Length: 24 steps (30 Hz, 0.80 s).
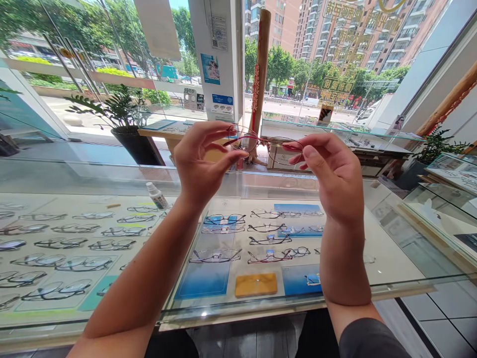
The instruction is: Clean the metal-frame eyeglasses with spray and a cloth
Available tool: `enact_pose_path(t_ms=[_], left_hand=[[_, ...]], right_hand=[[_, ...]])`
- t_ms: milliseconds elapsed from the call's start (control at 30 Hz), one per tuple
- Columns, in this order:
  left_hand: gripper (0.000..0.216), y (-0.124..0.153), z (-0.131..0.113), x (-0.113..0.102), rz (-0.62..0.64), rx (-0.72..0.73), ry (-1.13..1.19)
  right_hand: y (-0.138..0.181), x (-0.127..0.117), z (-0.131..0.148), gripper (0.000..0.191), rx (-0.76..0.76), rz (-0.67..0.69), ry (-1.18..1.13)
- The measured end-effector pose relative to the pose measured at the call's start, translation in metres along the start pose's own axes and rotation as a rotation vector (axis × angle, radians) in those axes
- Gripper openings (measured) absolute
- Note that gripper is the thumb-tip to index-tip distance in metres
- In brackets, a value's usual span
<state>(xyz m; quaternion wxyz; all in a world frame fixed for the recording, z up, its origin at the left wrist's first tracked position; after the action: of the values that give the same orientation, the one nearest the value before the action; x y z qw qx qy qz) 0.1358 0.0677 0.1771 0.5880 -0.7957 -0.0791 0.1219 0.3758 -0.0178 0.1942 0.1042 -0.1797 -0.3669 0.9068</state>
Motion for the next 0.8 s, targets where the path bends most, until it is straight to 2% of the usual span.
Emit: enact_pose_path(t_ms=[167, 300, 400, 467, 567, 800], left_hand=[[0.053, 0.0, 0.002, -0.002, -0.015, 0.138, -0.018], [0.045, -0.001, -0.019, -0.003, 0.013, 0.327, -0.11], [0.046, 0.0, -0.035, 0.001, 0.055, 0.448, -0.178], [0.046, 0.001, -0.04, 0.004, 0.096, 0.468, -0.216], [0.046, 0.003, -0.044, 0.007, 0.14, 0.476, -0.244], [0.048, 0.0, -0.05, 0.004, 0.176, 0.437, -0.195]], right_hand=[[-0.003, -0.003, -0.005, 0.021, -0.051, -0.014, -0.078], [-0.004, -0.006, -0.004, 0.016, -0.089, -0.063, 0.066], [-0.004, 0.002, -0.001, 0.01, -0.113, 0.002, 0.166], [-0.004, 0.007, 0.001, 0.006, -0.125, 0.049, 0.206], [-0.004, 0.011, 0.0, 0.011, -0.122, 0.077, 0.236], [-0.006, 0.011, -0.003, 0.011, -0.099, 0.14, 0.151]])
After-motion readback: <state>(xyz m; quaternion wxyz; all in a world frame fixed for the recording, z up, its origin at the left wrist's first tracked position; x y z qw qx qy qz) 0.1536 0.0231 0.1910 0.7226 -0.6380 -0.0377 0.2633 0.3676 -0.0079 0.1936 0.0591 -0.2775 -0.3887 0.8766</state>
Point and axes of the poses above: each hand's wrist, its own y-axis away from the middle knuckle, its own x-axis out of the palm, z = x × y, the point moved 7 cm from there along -y, towards the middle knuckle, and after that the axes turned 6 degrees about x, right-handed, at the moved point
